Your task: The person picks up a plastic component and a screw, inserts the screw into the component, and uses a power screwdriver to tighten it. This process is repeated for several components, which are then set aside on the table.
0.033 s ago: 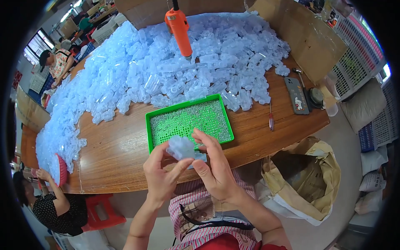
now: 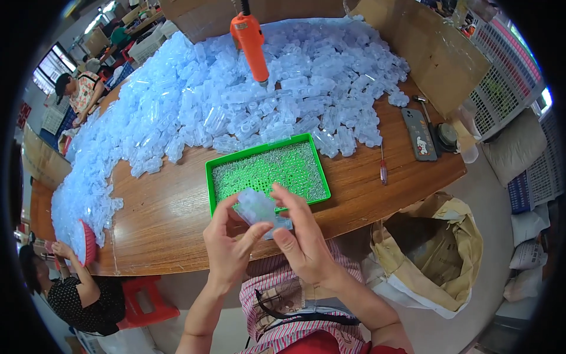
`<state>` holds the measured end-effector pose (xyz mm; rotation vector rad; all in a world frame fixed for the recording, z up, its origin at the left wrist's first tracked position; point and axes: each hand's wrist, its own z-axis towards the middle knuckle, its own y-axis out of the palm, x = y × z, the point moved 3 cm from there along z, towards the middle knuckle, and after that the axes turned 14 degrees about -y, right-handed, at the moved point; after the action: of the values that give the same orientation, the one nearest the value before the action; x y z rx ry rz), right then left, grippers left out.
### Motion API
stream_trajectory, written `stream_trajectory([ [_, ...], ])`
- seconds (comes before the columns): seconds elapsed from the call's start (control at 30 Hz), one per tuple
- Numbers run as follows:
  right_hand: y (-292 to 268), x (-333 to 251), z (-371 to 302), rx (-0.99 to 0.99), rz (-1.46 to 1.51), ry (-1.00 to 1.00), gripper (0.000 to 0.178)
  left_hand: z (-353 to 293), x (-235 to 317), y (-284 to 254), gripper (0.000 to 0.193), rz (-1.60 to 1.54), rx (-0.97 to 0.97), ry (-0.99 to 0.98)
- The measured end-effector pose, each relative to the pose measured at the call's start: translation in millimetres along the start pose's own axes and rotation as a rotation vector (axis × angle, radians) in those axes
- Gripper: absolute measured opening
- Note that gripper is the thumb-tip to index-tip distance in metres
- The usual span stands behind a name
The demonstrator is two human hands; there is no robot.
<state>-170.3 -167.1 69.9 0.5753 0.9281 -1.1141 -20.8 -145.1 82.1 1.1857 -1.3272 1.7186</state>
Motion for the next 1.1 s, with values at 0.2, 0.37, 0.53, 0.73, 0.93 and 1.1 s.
stream_trajectory([
  [0.2, -0.6, 7.8, -7.7, -0.043, -0.088, 0.156, 0.060, 4.4, -1.3, 7.2, 0.039, -0.510, -0.247, -0.440],
  [0.37, -3.5, 3.5, -10.2, 0.006, 0.138, 0.195, 0.057, 6.7, -4.6, 5.6, 0.040, -0.513, -0.317, -0.346],
  [0.53, -9.7, 0.1, -9.6, -0.028, 0.011, 0.093, 0.051, 6.0, -1.1, 10.1, 0.048, -0.600, -0.442, -0.427],
  [0.73, -5.9, -2.7, -9.7, 0.022, -0.261, 0.017, 0.041, 3.7, -3.9, 14.8, 0.050, -0.603, -0.382, -0.468],
  [0.93, -3.6, -1.5, -9.9, 0.041, -0.189, 0.136, 0.040, -1.0, -5.0, 15.7, 0.053, -0.669, -0.308, -0.508],
  [1.1, -4.8, 6.5, -17.2, 0.090, -0.168, 0.133, 0.039, -3.0, -4.9, 24.1, 0.055, -0.656, -0.277, -0.530],
])
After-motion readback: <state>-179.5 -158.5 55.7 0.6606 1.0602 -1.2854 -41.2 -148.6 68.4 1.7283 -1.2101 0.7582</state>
